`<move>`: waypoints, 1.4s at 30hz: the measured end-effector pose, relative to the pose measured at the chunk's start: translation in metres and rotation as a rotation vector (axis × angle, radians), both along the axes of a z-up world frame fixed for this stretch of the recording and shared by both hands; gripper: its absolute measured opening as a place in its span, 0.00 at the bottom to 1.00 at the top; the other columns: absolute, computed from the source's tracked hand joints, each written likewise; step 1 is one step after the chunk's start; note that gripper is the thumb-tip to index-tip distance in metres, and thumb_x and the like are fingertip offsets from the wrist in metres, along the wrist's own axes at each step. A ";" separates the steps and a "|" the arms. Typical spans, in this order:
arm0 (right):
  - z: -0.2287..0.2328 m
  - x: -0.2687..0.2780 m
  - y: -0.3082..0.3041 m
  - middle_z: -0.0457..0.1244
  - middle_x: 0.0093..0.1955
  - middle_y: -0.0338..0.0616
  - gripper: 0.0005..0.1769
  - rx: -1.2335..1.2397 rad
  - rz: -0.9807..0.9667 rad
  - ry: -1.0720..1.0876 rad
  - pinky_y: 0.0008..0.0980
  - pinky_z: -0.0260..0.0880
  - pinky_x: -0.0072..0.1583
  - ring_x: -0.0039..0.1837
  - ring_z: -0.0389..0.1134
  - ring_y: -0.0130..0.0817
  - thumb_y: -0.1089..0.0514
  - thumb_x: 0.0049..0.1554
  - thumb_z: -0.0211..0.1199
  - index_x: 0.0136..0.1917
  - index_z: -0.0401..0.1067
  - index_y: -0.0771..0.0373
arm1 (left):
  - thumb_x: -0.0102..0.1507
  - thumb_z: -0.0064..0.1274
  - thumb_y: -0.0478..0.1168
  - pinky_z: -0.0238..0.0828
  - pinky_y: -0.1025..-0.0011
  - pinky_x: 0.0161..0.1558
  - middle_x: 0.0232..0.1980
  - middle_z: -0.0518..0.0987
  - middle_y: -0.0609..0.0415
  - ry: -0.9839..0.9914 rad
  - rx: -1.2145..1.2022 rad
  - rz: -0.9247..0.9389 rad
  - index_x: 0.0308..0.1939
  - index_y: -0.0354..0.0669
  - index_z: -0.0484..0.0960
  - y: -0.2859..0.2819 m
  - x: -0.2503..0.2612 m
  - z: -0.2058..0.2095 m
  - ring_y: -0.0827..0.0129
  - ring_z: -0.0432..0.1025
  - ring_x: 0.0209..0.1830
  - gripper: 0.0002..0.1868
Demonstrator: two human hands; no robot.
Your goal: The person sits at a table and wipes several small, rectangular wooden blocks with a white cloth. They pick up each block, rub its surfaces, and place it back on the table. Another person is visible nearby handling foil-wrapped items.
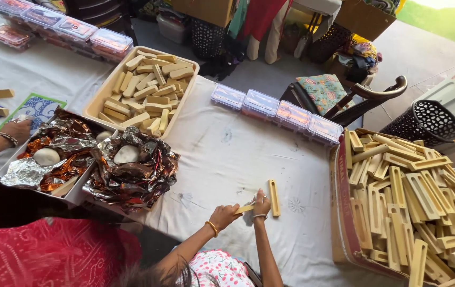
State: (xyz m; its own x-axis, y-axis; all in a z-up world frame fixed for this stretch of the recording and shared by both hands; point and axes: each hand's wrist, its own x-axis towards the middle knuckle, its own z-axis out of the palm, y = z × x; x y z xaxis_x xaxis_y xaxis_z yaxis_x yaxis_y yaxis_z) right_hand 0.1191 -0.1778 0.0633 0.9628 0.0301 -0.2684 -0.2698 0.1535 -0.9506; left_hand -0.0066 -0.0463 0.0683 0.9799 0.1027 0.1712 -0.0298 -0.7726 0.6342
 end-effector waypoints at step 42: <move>0.000 -0.016 0.040 0.56 0.29 0.28 0.09 0.552 0.097 0.302 0.25 0.61 0.39 0.33 0.57 0.22 0.47 0.56 0.65 0.43 0.69 0.49 | 0.70 0.40 0.62 0.72 0.47 0.37 0.29 0.81 0.40 0.187 0.080 0.041 0.39 0.40 0.77 0.003 -0.005 -0.027 0.45 0.77 0.30 0.28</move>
State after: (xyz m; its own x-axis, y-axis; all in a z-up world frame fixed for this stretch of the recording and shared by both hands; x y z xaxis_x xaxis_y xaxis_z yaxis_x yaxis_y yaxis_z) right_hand 0.1035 -0.1374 0.0632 0.8328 0.3254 -0.4478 -0.5513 0.5604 -0.6181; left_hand -0.0117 -0.0437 0.0414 0.9906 0.1366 -0.0045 0.1154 -0.8190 0.5620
